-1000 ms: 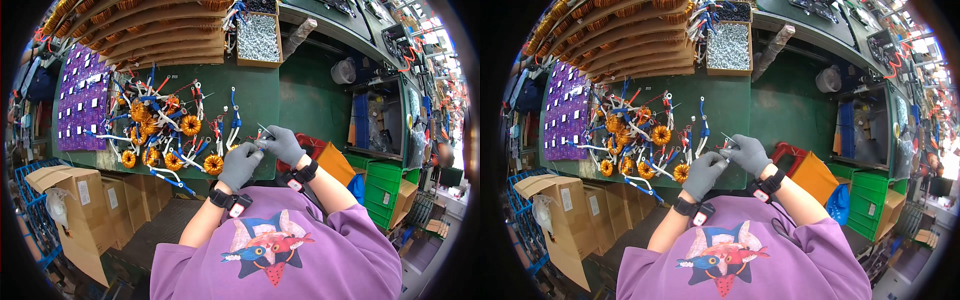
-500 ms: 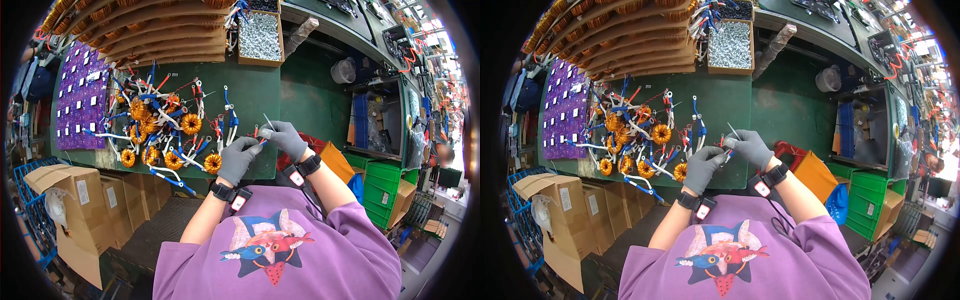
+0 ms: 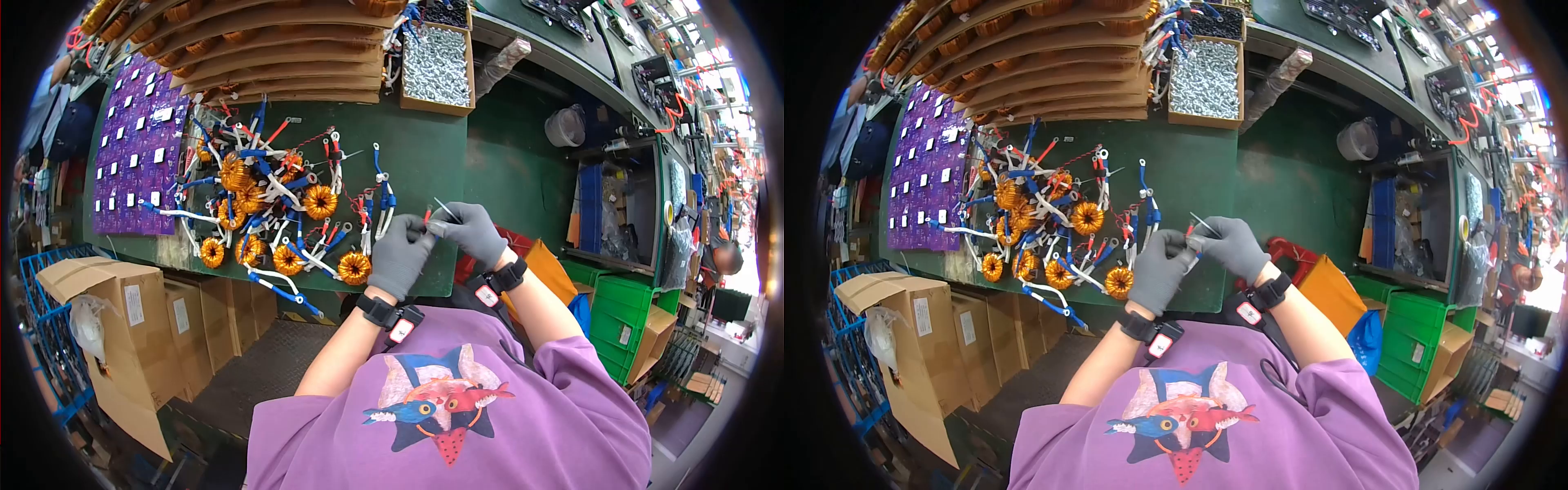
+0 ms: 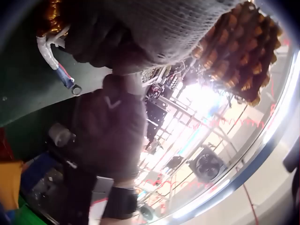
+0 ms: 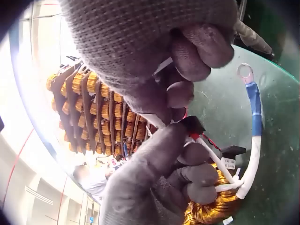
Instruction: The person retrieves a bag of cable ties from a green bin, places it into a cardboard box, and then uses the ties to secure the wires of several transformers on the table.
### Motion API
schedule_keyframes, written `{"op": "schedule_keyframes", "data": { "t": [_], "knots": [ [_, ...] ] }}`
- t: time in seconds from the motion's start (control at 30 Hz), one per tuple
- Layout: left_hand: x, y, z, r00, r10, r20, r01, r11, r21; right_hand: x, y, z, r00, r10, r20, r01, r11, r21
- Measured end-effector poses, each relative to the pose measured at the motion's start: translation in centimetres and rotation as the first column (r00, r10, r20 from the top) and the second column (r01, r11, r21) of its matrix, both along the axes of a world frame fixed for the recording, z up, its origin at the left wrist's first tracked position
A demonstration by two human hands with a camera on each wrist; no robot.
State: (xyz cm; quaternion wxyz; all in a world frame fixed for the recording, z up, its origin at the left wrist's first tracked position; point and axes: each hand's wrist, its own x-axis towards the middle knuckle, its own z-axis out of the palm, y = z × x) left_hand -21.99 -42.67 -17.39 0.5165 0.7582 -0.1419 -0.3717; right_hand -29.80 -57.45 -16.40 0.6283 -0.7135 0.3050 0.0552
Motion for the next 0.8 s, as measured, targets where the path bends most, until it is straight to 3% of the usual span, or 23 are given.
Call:
{"op": "schedule_keyframes", "data": {
  "t": [0.03,0.1,0.17,0.23,0.3,0.37,0.43,0.47,0.5,0.53,0.57,0.6,0.63,0.67,0.7,0.73,0.8],
  "knots": [
    [-0.3,-0.2,0.2,0.945,-0.019,0.325,0.003,0.999,0.049,0.1,0.0,0.3,0.999,0.045,0.010,-0.043,0.989,-0.139],
    [-0.3,-0.6,-1.6,0.884,-0.131,0.449,0.101,0.991,0.090,-0.5,0.6,-0.6,0.990,-0.052,0.134,0.058,0.998,-0.040],
    [0.4,-1.8,-1.9,0.870,-0.135,0.474,0.079,0.988,0.136,0.0,2.4,-0.3,0.963,-0.140,0.231,0.156,0.986,-0.051],
    [1.1,-2.6,-1.0,0.916,-0.045,0.399,0.004,0.994,0.105,1.0,1.6,0.4,0.947,-0.241,0.211,0.217,0.968,0.130],
    [2.5,-2.5,2.6,0.983,-0.065,0.171,0.036,0.985,0.169,1.9,1.7,1.5,0.924,-0.311,0.222,0.302,0.950,0.075],
    [3.6,0.0,5.7,0.961,0.017,0.276,0.006,0.997,-0.080,1.4,1.5,2.3,0.887,-0.413,0.206,0.411,0.910,0.054],
    [7.4,5.4,7.6,0.766,0.175,0.618,-0.134,0.984,-0.114,-1.3,0.8,1.0,0.944,-0.308,0.120,0.319,0.943,-0.091],
    [9.5,8.1,8.0,0.762,0.472,0.442,-0.364,0.878,-0.310,-2.8,0.9,-0.2,0.974,-0.228,0.004,0.227,0.969,-0.099],
    [12.5,11.3,7.0,0.596,0.576,0.560,-0.557,0.798,-0.229,-4.1,1.4,-1.2,0.983,-0.145,-0.112,0.134,0.986,-0.097],
    [15.5,14.3,6.9,0.508,0.517,0.689,-0.641,0.761,-0.099,-4.6,2.8,-1.4,0.970,-0.113,-0.213,0.111,0.994,-0.020],
    [18.5,17.6,3.7,0.459,0.390,0.798,-0.698,0.714,0.053,-4.4,4.2,-1.6,0.948,-0.073,-0.310,0.096,0.994,0.059],
    [20.6,19.8,1.6,0.571,0.286,0.770,-0.649,0.731,0.210,-3.9,5.3,-2.4,0.952,-0.078,-0.296,0.100,0.993,0.059],
    [22.1,20.6,-0.8,0.672,0.346,0.654,-0.585,0.790,0.183,-3.3,6.3,-3.5,0.956,-0.053,-0.290,0.047,0.999,-0.025],
    [22.3,18.7,0.6,0.794,0.132,0.593,-0.509,0.678,0.530,-1.7,7.4,-2.8,0.957,-0.028,-0.290,-0.005,0.994,-0.112],
    [22.3,16.5,2.1,0.894,-0.048,0.445,-0.375,0.463,0.803,0.1,7.8,-1.8,0.932,-0.025,-0.362,-0.010,0.996,-0.094],
    [22.3,16.2,1.0,0.867,-0.106,0.487,-0.393,0.455,0.799,1.4,8.5,-1.4,0.943,-0.029,-0.331,-0.001,0.996,-0.091],
    [22.7,15.8,0.3,0.895,-0.067,0.442,-0.352,0.504,0.788,3.8,9.7,-0.4,0.969,-0.041,-0.243,0.013,0.993,-0.115]
  ]
}}
